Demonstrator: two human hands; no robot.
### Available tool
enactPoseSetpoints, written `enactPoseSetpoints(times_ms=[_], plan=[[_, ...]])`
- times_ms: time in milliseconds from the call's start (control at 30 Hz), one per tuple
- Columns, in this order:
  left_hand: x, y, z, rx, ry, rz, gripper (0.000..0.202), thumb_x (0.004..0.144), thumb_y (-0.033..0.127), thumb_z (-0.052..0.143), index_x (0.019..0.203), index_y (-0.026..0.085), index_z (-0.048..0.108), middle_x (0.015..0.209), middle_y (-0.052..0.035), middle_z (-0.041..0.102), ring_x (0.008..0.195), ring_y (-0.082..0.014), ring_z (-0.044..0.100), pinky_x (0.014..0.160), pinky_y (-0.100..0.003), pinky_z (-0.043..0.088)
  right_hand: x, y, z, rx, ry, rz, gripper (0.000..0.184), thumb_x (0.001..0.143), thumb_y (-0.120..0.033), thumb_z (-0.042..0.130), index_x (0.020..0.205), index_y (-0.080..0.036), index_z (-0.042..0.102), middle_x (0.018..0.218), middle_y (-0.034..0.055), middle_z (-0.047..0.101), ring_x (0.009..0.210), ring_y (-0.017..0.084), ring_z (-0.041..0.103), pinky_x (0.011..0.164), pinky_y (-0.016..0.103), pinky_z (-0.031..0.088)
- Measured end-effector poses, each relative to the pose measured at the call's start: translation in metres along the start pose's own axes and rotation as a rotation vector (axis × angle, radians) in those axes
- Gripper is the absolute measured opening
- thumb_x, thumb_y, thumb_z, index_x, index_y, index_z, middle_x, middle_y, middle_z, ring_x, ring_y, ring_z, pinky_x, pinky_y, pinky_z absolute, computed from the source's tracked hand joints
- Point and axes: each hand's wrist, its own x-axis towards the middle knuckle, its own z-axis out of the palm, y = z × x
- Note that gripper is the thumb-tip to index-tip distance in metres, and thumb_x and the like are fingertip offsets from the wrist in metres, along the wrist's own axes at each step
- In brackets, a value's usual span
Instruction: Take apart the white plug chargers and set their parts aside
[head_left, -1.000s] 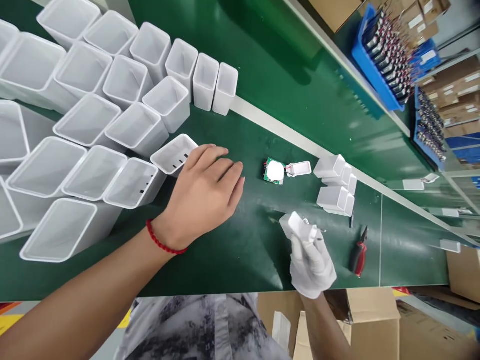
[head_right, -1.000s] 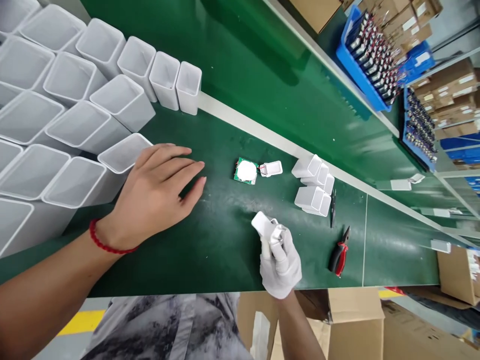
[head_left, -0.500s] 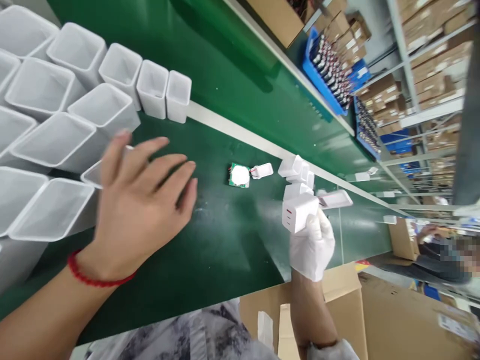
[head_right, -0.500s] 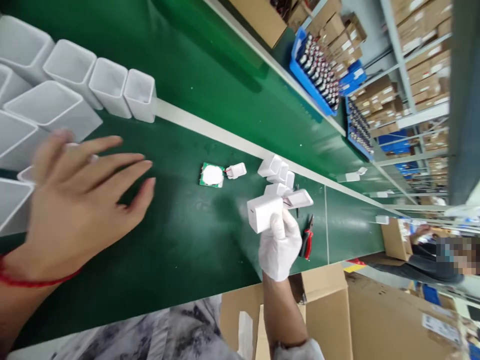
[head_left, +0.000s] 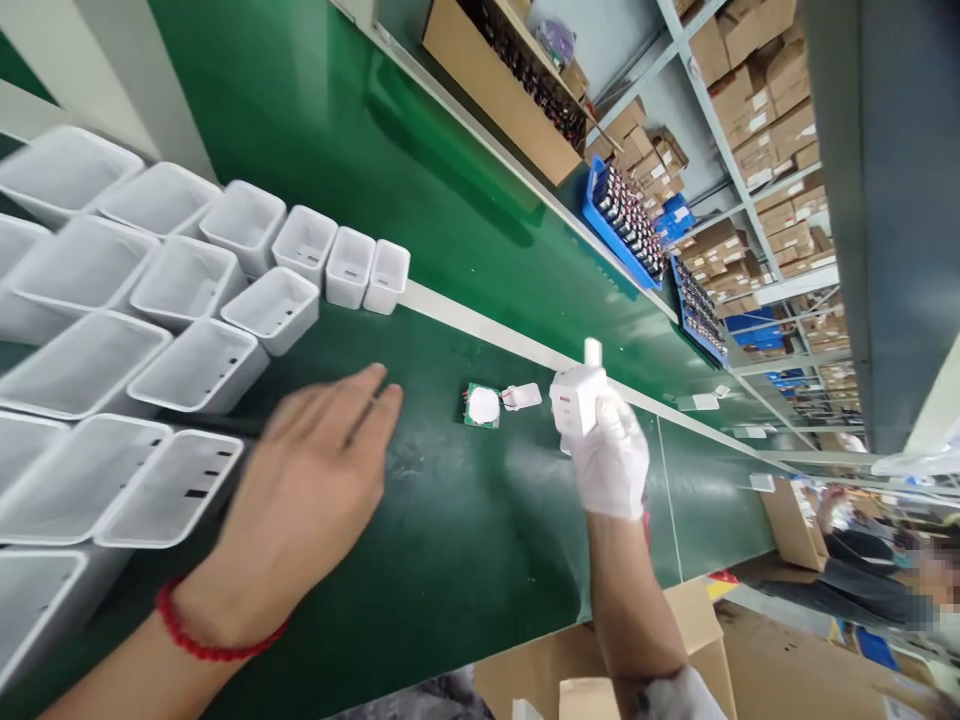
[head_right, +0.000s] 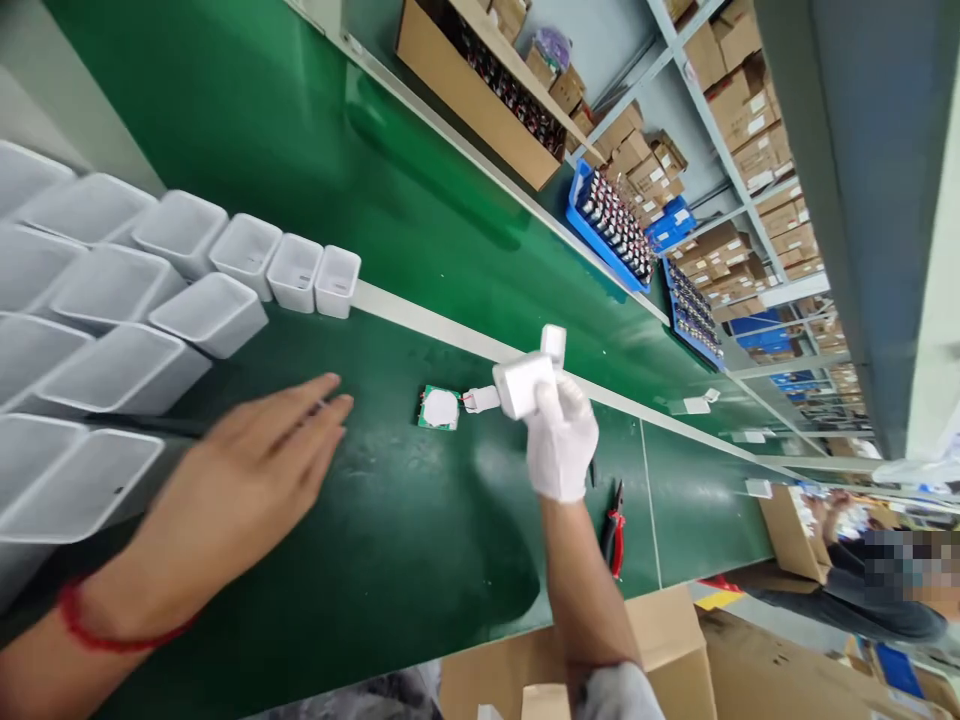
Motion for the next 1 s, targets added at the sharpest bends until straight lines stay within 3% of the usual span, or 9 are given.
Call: enactPoseSetpoints(times_ms=[133,267,367,567,600,700,767,900,1000], plan=[[-0.004,0.009,0.012,-0.006,-0.073,0.162,0.033,0.084,0.007,0.051,0.114,0.010,0.063,0.125,-0.0207,0.061,0.108,-0.0331,0.063,0.087,-0.047,0.055,0.078,0.005,0.037,-0.514,0.099,-0.311,0.031,0.085,-0.031,0.056,0.111,-0.015,0.052,0.115,0.0126,0.060,0.103,0.022,0.062,0.089,0.039,0.052],[-0.001,0.011,0.003,-0.172,-0.208,0.115,0.038,0.084,0.015,0.055,0.121,0.015,0.058,0.134,-0.0181,0.054,0.125,-0.0345,0.052,0.096,-0.050,0.053,0.138,0.014,0.087,-0.609,0.070,-0.304,0.034,0.079,-0.020,0.058,0.111,-0.012,0.049,0.116,0.0162,0.058,0.102,0.022,0.062,0.091,0.036,0.050],[0.002,0.008,-0.012,-0.386,-0.363,0.048,0.059,0.077,0.007,0.054,0.134,0.020,0.045,0.146,-0.0163,0.041,0.131,-0.0302,0.048,0.096,-0.042,0.054,0.152,0.020,0.109,-0.692,0.001,-0.262,0.033,0.076,-0.020,0.062,0.107,-0.011,0.053,0.106,0.0156,0.063,0.097,0.023,0.064,0.088,0.038,0.051],[-0.003,-0.001,-0.014,-0.507,-0.477,-0.065,0.080,0.079,0.008,0.059,0.148,0.024,0.021,0.151,-0.0171,0.036,0.133,-0.0298,0.046,0.100,-0.043,0.052,0.109,0.002,0.075,-0.877,-0.065,-0.297,0.066,0.070,-0.029,0.071,0.130,-0.013,0.050,0.143,0.0217,0.040,0.126,0.037,0.047,0.105,0.053,0.036],[-0.005,-0.002,-0.011,-0.500,-0.490,-0.077,0.084,0.078,0.011,0.063,0.148,0.024,0.018,0.151,-0.0177,0.036,0.135,-0.0308,0.043,0.102,-0.045,0.050,0.095,-0.002,0.064,-0.907,-0.150,-0.330,0.064,0.068,-0.033,0.074,0.127,-0.018,0.055,0.142,0.0165,0.044,0.128,0.036,0.046,0.108,0.052,0.035],[-0.007,-0.003,-0.004,-0.473,-0.529,-0.050,0.084,0.075,0.007,0.063,0.146,0.022,0.022,0.149,-0.0181,0.039,0.140,-0.0308,0.033,0.105,-0.047,0.048,0.055,-0.005,0.038,-1.145,-0.712,-0.431,0.059,0.066,-0.043,0.078,0.120,-0.025,0.064,0.121,0.0111,0.064,0.124,0.037,0.050,0.109,0.056,0.033],[-0.005,-0.002,-0.001,-0.467,-0.511,-0.033,0.075,0.077,0.003,0.059,0.143,0.021,0.028,0.146,-0.0169,0.044,0.141,-0.0299,0.032,0.106,-0.048,0.046,0.036,0.001,0.032,-1.266,-0.858,-0.491,0.058,0.066,-0.043,0.078,0.119,-0.023,0.065,0.111,0.0120,0.069,0.118,0.038,0.055,0.109,0.062,0.027],[0.002,0.004,0.001,-0.546,-0.455,-0.160,0.062,0.079,0.012,0.064,0.133,0.022,0.034,0.127,-0.0136,0.058,0.115,-0.0279,0.061,0.090,-0.043,0.056,0.020,0.009,0.029,-1.277,-0.772,-0.606,0.052,0.069,-0.036,0.075,0.117,-0.017,0.065,0.113,0.0160,0.067,0.114,0.037,0.058,0.110,0.067,0.019],[0.007,0.008,0.000,-0.573,-0.384,-0.222,0.055,0.077,0.019,0.071,0.123,0.023,0.042,0.112,-0.0071,0.063,0.099,-0.0234,0.066,0.080,-0.037,0.057,0.009,0.000,0.020,-1.070,-0.738,-0.601,0.048,0.068,-0.031,0.075,0.114,-0.019,0.064,0.108,0.0109,0.069,0.110,0.033,0.061,0.112,0.063,0.020]])
